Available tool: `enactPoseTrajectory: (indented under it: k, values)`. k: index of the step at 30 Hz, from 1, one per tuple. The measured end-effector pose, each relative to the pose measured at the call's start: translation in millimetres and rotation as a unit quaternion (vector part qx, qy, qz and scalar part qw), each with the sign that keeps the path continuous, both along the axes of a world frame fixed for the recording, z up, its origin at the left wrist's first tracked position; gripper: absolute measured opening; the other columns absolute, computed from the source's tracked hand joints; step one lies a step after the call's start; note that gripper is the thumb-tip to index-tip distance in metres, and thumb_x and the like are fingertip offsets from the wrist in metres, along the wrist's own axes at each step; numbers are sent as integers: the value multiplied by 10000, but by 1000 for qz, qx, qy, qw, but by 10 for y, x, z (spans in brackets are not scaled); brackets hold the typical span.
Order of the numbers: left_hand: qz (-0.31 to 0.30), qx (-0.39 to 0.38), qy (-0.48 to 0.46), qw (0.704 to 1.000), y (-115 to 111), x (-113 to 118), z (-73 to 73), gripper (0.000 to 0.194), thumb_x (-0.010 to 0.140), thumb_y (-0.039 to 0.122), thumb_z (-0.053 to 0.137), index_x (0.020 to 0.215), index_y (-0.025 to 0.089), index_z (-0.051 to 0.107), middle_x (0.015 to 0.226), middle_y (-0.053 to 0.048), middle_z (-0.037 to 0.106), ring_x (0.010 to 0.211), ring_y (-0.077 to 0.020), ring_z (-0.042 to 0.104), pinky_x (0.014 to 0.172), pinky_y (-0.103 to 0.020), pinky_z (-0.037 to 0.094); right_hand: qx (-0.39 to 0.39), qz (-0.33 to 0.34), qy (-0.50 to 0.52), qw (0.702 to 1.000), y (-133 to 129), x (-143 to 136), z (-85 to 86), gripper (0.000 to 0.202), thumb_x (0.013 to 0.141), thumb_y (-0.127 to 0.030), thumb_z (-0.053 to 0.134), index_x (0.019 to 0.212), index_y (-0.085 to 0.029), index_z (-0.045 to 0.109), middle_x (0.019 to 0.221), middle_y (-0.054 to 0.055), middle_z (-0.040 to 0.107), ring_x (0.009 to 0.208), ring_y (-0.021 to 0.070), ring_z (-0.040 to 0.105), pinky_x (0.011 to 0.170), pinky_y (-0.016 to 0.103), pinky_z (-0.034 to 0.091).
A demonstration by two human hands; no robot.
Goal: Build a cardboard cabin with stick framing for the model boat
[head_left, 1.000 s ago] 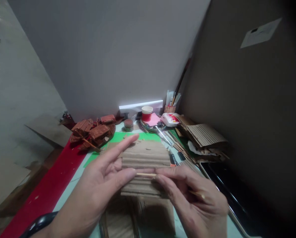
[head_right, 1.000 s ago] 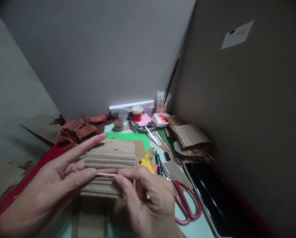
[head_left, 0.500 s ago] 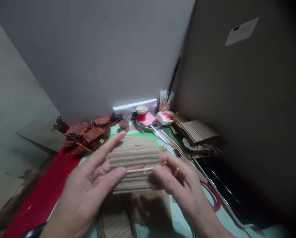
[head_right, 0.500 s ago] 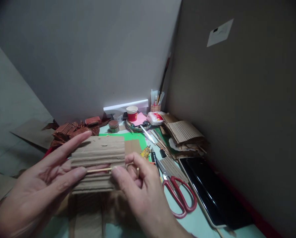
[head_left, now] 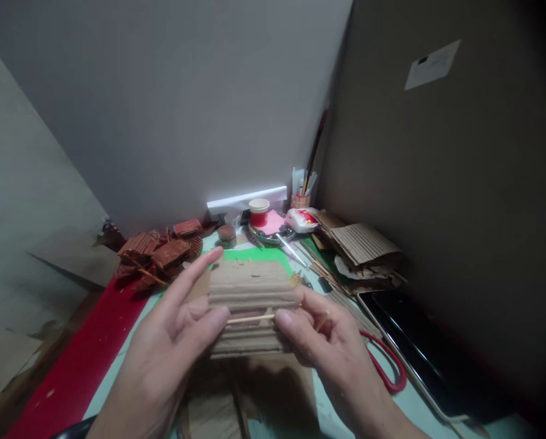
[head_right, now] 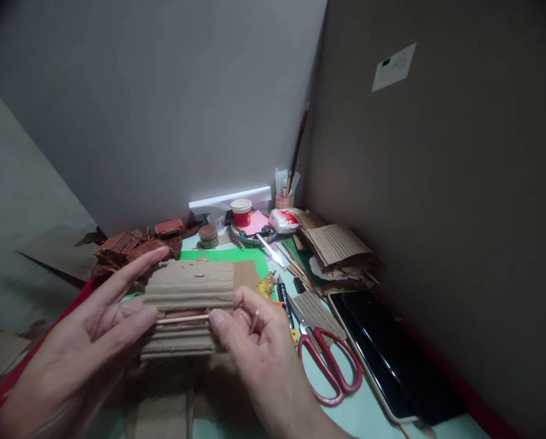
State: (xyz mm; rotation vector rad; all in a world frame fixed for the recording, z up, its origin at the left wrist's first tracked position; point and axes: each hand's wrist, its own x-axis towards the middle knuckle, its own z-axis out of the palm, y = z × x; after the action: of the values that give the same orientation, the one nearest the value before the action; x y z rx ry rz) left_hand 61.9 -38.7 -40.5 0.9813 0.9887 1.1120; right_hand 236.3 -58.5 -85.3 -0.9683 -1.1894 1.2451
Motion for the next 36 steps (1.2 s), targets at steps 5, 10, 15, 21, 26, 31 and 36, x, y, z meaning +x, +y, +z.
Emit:
enactPoseTrajectory:
  k: [5, 10, 15, 21, 26, 31, 36]
  values:
    - [13, -14, -10, 1000, 30, 26, 21, 536, 748, 322, 798, 1239, 279, 587, 984, -50, 784, 888, -241, 735, 661, -227, 564, 9, -35, 23, 999, 2, -13, -29, 385, 926, -503, 623, 766, -196, 455, 639, -73, 270, 570, 84, 205, 475, 229, 154]
    - [27, 20, 5, 999, 31, 48, 9, 545, 773, 264, 777, 1251, 265, 516, 984, -47, 751, 808, -208, 728, 680, -249, 577, -19, -54, 49, 997, -20, -47, -11, 398, 891, -542, 653, 786, -193, 494, 646, -73, 265, 566, 81, 176, 483, 231, 131]
    - [7, 22, 11, 1000, 48, 33, -71, 537, 770, 269, 801, 1212, 260, 497, 896, -13, 723, 802, -187, 692, 734, -264, 545, -26, -65, 64, 995, -38, -98, -30, 389, 876, -566, 665, 843, -193, 560, 630, -78, 244, 550, 76, 150, 478, 228, 114]
    - [32, 49, 45, 997, 69, -9, -171, 244, 752, 329, 826, 893, 206, 669, 818, -6, 693, 819, -150, 640, 737, -203, 491, -34, -80, 41, 995, -62, -177, -4, 452, 853, -613, 670, 832, -180, 543, 618, -81, 294, 544, 63, 192, 480, 223, 120]
    - [56, 41, 57, 996, 62, -27, -181, 300, 705, 371, 860, 890, 201, 696, 777, 0, 672, 778, -164, 633, 707, -227, 513, -43, -62, 75, 994, -80, -216, 1, 450, 841, -596, 698, 883, -165, 578, 643, -58, 429, 559, 53, 290, 500, 192, 195]
    - [67, 85, 65, 992, 84, -41, -278, 299, 717, 411, 838, 884, 197, 713, 814, -21, 708, 792, -203, 682, 712, -250, 540, -61, -20, 119, 991, -61, -259, -137, 403, 894, -542, 664, 1095, -195, 623, 657, -58, 481, 505, 50, 267, 487, 185, 257]
    - [43, 86, 58, 994, 145, -44, -387, 234, 781, 390, 793, 906, 214, 704, 862, -13, 706, 830, -185, 676, 699, -218, 508, -29, 5, 168, 985, -37, -302, -232, 291, 937, -463, 628, 1090, -216, 603, 779, -21, 574, 658, 97, 488, 722, 233, 453]
